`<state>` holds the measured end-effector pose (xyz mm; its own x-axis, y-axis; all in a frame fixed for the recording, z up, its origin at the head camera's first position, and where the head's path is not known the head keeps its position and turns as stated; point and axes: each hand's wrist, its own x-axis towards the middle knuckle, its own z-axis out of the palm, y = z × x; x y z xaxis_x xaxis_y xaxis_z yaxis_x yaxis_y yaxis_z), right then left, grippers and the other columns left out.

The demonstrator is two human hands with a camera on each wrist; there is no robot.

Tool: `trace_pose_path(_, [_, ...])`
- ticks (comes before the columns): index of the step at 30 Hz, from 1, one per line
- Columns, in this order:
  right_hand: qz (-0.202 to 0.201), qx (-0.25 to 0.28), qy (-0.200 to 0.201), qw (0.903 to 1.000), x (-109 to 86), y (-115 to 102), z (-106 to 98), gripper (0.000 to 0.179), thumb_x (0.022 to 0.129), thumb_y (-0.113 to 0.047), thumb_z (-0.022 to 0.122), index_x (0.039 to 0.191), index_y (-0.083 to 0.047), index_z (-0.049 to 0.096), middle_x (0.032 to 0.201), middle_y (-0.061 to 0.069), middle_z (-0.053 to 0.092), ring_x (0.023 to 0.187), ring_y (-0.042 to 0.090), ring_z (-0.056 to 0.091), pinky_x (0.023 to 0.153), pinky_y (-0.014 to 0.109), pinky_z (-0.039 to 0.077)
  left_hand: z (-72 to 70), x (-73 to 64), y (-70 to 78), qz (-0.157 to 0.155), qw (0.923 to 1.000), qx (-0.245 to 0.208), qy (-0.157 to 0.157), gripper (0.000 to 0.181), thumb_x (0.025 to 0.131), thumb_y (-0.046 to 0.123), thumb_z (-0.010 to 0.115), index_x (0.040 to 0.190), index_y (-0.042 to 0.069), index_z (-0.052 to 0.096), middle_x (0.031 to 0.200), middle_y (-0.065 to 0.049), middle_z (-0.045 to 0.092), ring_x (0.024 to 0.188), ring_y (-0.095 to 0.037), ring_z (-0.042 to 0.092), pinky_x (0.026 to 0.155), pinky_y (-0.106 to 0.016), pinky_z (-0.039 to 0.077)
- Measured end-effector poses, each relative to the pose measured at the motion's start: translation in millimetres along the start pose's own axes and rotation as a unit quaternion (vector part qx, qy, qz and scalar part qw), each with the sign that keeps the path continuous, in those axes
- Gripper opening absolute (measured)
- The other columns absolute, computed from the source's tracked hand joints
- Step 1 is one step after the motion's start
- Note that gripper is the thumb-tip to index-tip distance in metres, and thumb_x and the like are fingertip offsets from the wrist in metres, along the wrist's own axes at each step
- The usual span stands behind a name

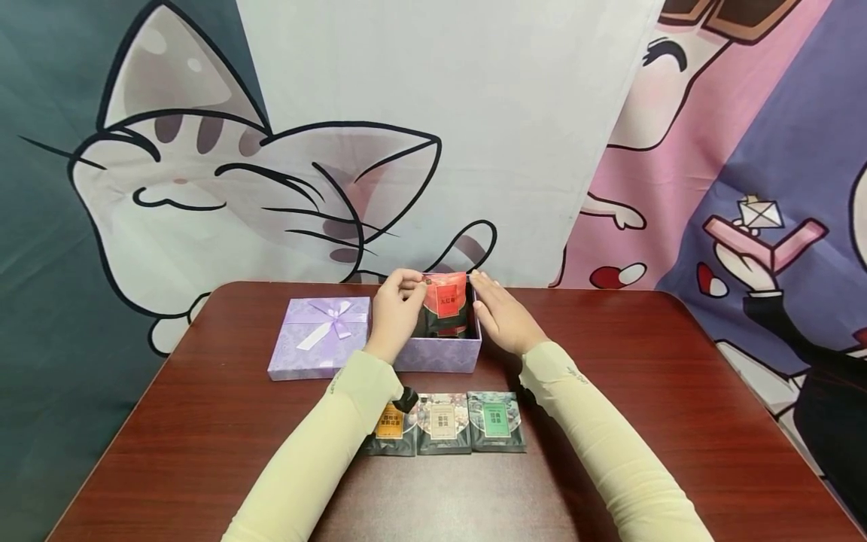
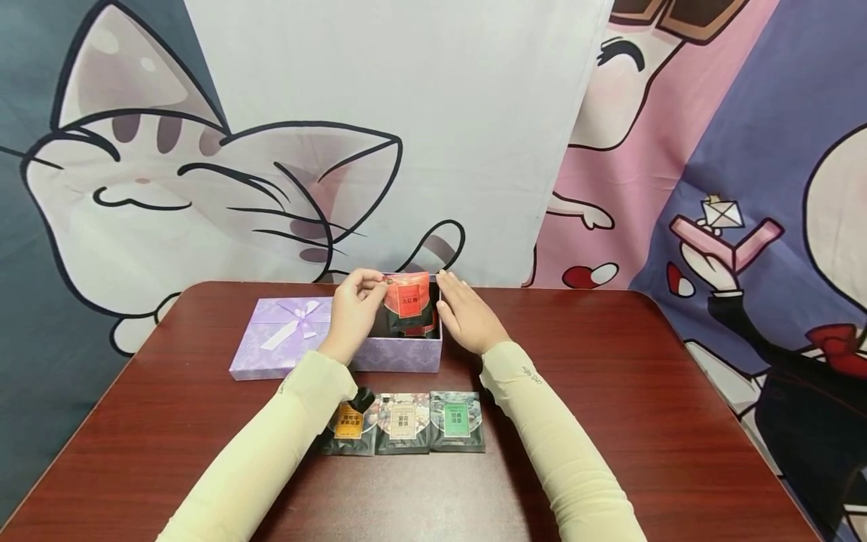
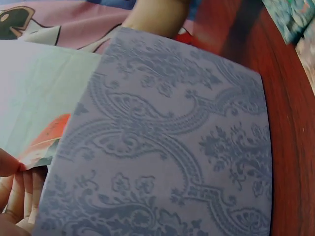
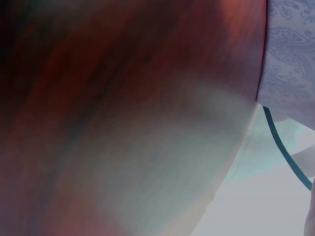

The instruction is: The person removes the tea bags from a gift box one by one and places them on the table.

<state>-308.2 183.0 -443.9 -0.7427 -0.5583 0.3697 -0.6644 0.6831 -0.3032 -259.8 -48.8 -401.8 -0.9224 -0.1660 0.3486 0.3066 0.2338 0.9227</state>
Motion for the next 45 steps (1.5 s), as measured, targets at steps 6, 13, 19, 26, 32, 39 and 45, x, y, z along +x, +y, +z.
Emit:
trace_pose_path(6, [0.008, -0.004, 0.000, 1.0000, -2.9, 2, 1, 0.056, 0.107, -0.027, 0.038, 0.155, 0.002, 0.034, 0.161, 0.017, 0.035, 0.150, 0.032, 0.028, 0.124, 0.043, 0.018, -1.8, -3.0, 1.8, -0.041, 0.9949, -0.092, 0.002, 0.014, 0.096, 0.008, 0.063, 0.107, 0.000, 0.066, 0.093, -0.009, 0.067, 0.077, -0.009, 0.065, 0.069, -0.022, 0.054])
trace_pose_path(13, [0.009, 0.001, -0.005, 0.9999, -3.0, 0, 1, 0.056, 0.108, -0.027, 0.038, 0.156, 0.001, 0.033, 0.162, 0.017, 0.033, 0.151, 0.030, 0.026, 0.124, 0.043, 0.018, -7.3, -14.5, 10.9, -0.081, 0.9831, -0.164, 0.003, 0.011, 0.094, 0.003, 0.063, 0.104, -0.002, 0.064, 0.088, -0.005, 0.066, 0.074, -0.008, 0.062, 0.067, -0.020, 0.055])
trace_pose_path(19, [-0.002, -0.006, 0.001, 1.0000, -0.8, 1, 1, 0.057, 0.108, -0.029, 0.037, 0.156, 0.001, 0.033, 0.161, 0.018, 0.034, 0.150, 0.033, 0.028, 0.124, 0.044, 0.019, -13.3, -29.3, 20.5, -0.111, 0.9747, -0.193, -0.023, 0.012, 0.095, 0.003, 0.064, 0.105, -0.003, 0.064, 0.085, -0.005, 0.066, 0.071, -0.011, 0.064, 0.066, -0.024, 0.059])
trace_pose_path(26, [-0.015, -0.016, -0.006, 0.9997, 1.9, 1, -1, 0.057, 0.107, -0.026, 0.039, 0.155, 0.003, 0.032, 0.161, 0.019, 0.033, 0.150, 0.034, 0.028, 0.122, 0.049, 0.022, -18.7, -50.4, 27.3, -0.155, 0.9693, -0.176, -0.073, 0.013, 0.095, 0.005, 0.067, 0.107, -0.001, 0.066, 0.088, -0.005, 0.069, 0.075, -0.012, 0.068, 0.067, -0.026, 0.060])
trace_pose_path(32, [-0.007, -0.005, -0.010, 0.9999, 2.8, -1, -3, 0.056, 0.107, -0.024, 0.038, 0.155, 0.004, 0.032, 0.161, 0.021, 0.033, 0.150, 0.036, 0.027, 0.122, 0.051, 0.021, -21.4, -70.5, 22.6, -0.196, 0.9566, -0.168, -0.134, 0.018, 0.095, 0.007, 0.068, 0.111, -0.001, 0.067, 0.093, -0.006, 0.071, 0.081, -0.013, 0.068, 0.071, -0.028, 0.060])
trace_pose_path(39, [-0.008, -0.005, 0.000, 1.0000, 1.8, 0, -2, 0.057, 0.107, -0.025, 0.038, 0.155, 0.004, 0.033, 0.160, 0.021, 0.034, 0.149, 0.037, 0.030, 0.122, 0.049, 0.021, -15.5, -95.6, 8.1, -0.224, 0.9371, -0.165, -0.211, 0.021, 0.094, 0.006, 0.068, 0.112, -0.006, 0.066, 0.099, -0.010, 0.073, 0.080, -0.011, 0.069, 0.075, -0.028, 0.060])
trace_pose_path(45, [-0.005, -0.005, -0.001, 1.0000, 0.1, 1, -1, 0.057, 0.107, -0.026, 0.037, 0.155, 0.003, 0.033, 0.160, 0.019, 0.034, 0.150, 0.033, 0.028, 0.123, 0.046, 0.020, -9.9, -114.8, -1.3, -0.230, 0.9227, -0.158, -0.266, 0.021, 0.093, 0.006, 0.068, 0.109, -0.007, 0.065, 0.102, -0.011, 0.074, 0.081, -0.011, 0.068, 0.075, -0.029, 0.060])
